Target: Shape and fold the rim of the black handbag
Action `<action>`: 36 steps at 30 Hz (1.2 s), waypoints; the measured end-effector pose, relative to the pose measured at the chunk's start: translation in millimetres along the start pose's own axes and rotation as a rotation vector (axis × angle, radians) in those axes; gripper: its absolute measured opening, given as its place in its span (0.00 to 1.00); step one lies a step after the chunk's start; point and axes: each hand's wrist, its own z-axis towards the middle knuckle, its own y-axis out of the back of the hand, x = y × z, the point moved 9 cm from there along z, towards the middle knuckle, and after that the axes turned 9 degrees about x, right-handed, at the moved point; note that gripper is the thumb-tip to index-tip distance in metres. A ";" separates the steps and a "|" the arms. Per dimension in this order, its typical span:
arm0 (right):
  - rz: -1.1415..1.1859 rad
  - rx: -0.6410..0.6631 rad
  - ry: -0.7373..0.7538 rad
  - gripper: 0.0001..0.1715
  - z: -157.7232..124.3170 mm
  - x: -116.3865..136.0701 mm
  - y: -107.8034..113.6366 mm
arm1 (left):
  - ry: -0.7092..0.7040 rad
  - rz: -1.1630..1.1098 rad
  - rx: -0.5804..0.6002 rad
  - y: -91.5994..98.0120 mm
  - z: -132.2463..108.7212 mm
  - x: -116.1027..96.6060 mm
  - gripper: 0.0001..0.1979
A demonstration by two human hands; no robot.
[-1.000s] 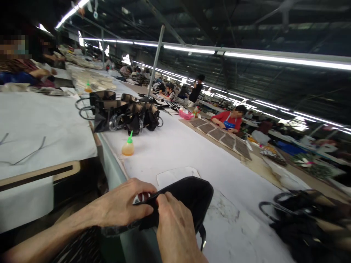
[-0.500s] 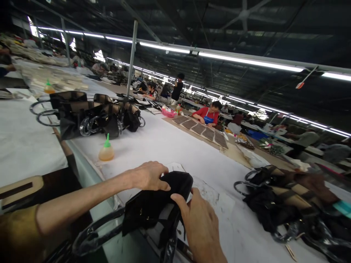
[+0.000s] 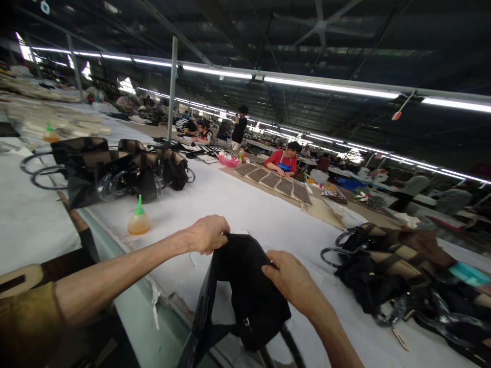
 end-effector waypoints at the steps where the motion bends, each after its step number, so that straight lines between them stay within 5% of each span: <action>1: -0.022 0.010 0.016 0.09 3.2 1.1 -0.2 | 0.014 -0.003 -0.003 -2.6 -1.8 3.5 0.10; 10: -0.231 -0.132 -0.057 0.09 0.0 6.9 -5.3 | -0.062 0.054 -0.240 -16.2 0.3 20.9 0.11; 25: -0.227 -0.132 -0.013 0.22 22.4 17.4 2.1 | -0.015 0.096 -0.236 -18.8 -4.1 11.5 0.17; 32: -0.057 0.002 -0.075 0.21 -8.2 11.2 -13.5 | -0.013 0.010 -0.242 -22.3 -4.6 17.7 0.20; 36: -0.141 -0.059 -0.149 0.16 -17.3 4.2 -26.2 | -0.042 -0.057 -0.256 -26.0 -3.7 20.1 0.20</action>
